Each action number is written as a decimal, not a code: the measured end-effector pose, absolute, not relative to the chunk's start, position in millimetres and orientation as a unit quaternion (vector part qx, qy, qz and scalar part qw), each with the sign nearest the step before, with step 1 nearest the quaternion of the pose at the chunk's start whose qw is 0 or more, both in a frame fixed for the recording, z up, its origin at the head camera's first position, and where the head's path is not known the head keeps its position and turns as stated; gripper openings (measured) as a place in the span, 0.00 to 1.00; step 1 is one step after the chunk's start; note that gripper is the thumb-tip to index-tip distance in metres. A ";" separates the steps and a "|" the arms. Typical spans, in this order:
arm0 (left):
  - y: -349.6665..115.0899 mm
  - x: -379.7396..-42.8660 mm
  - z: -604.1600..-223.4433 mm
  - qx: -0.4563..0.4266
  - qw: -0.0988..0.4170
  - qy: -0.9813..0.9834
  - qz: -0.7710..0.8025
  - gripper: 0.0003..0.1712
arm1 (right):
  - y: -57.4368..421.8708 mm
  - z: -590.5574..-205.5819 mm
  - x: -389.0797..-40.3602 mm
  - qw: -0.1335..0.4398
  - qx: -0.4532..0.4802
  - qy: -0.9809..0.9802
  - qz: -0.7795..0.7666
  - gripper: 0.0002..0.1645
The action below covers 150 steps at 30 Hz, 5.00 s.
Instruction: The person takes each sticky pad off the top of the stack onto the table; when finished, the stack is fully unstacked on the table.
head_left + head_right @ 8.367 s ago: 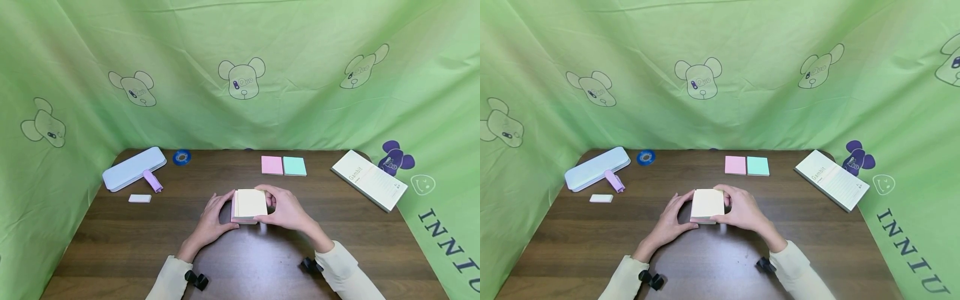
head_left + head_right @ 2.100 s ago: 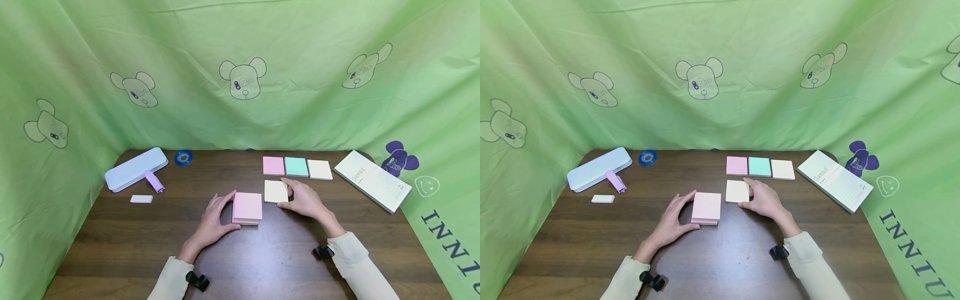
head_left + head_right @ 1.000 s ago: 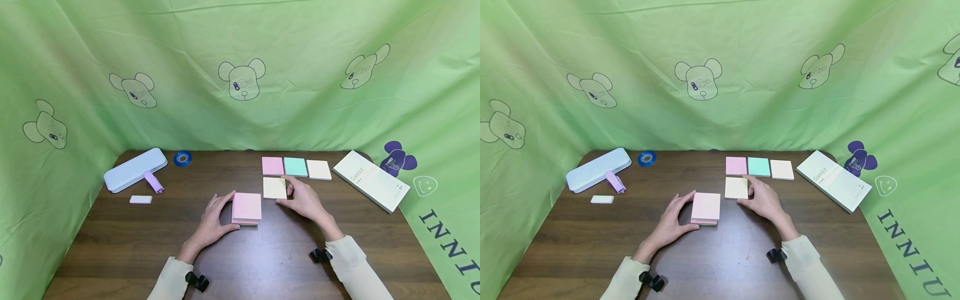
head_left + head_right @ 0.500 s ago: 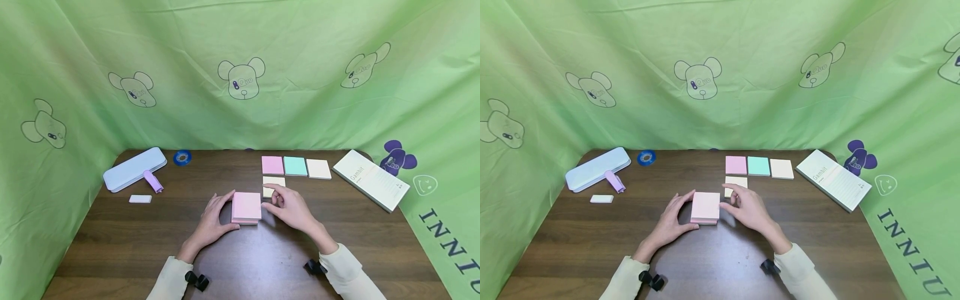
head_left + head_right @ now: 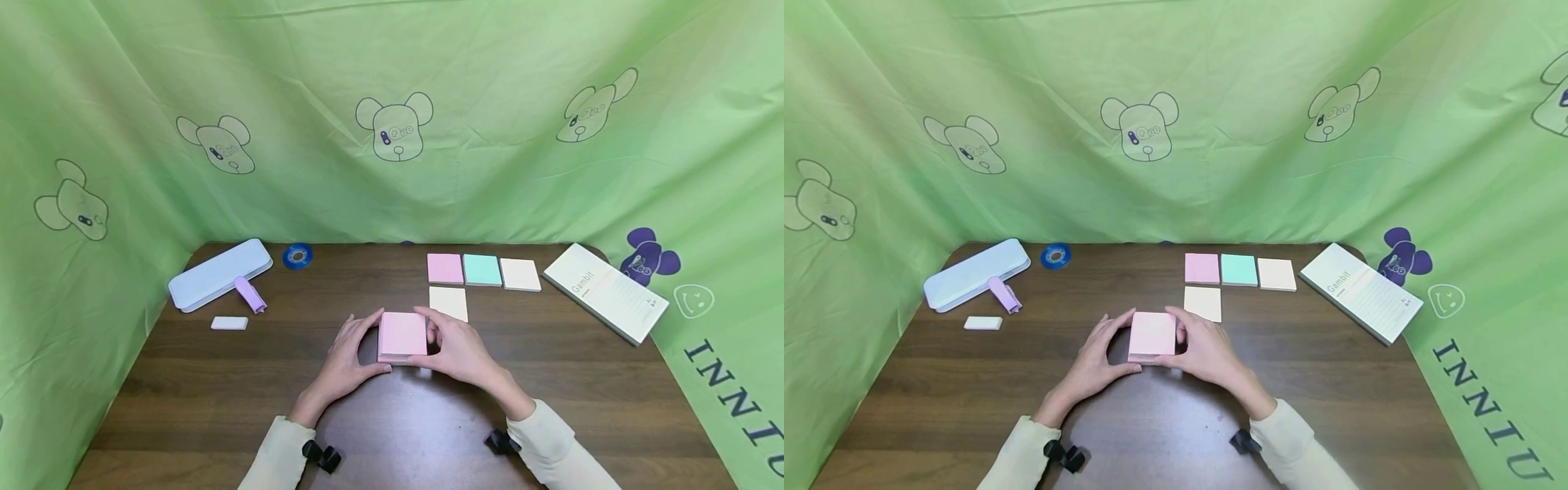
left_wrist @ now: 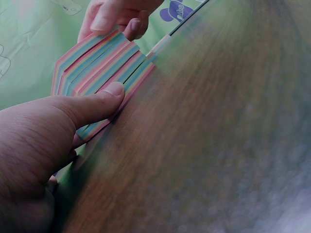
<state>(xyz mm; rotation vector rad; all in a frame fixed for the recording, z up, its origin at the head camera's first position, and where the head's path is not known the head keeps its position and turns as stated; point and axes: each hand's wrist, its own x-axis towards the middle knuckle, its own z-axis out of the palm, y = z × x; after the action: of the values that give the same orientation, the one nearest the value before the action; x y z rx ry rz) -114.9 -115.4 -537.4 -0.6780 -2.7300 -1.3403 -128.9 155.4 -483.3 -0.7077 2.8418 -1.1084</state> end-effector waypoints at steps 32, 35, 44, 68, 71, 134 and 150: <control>-114.8 -114.7 -535.8 -0.206 -0.001 -0.879 -0.430 0.63 | 181.0 -474.4 -139.2 -0.019 -0.213 0.898 -0.386 0.47; -114.9 -114.7 -536.2 -0.204 -0.002 -0.879 -0.431 0.63 | 194.3 -474.2 -144.8 -0.024 -0.216 0.895 -0.389 0.47; -115.8 -114.9 -535.5 -0.210 0.005 -0.875 -0.437 0.63 | 248.2 -479.7 -153.0 -0.025 -0.193 0.900 -0.390 0.45; -115.2 -114.5 -535.6 -0.208 0.004 -0.876 -0.435 0.64 | 311.1 -514.5 -171.2 -0.015 -0.160 0.940 -0.302 0.50; -115.3 -114.7 -536.1 -0.212 0.007 -0.876 -0.434 0.64 | 310.1 -514.1 -171.1 -0.015 -0.149 0.943 -0.298 0.49; -116.1 -114.2 -539.8 -0.195 -0.002 -0.880 -0.433 0.60 | 154.2 -487.9 -135.5 0.014 -0.246 0.911 -0.330 0.56; -116.8 -116.0 -541.3 -0.202 0.004 -0.878 -0.435 0.60 | 150.0 -490.8 -139.3 0.020 -0.242 0.900 -0.363 0.45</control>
<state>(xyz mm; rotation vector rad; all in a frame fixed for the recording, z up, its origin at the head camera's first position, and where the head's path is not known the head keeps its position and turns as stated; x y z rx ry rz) -116.0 -116.8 -541.3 -0.6329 -2.7504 -1.3616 -139.3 150.0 -490.8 -0.7495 2.7911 -1.1244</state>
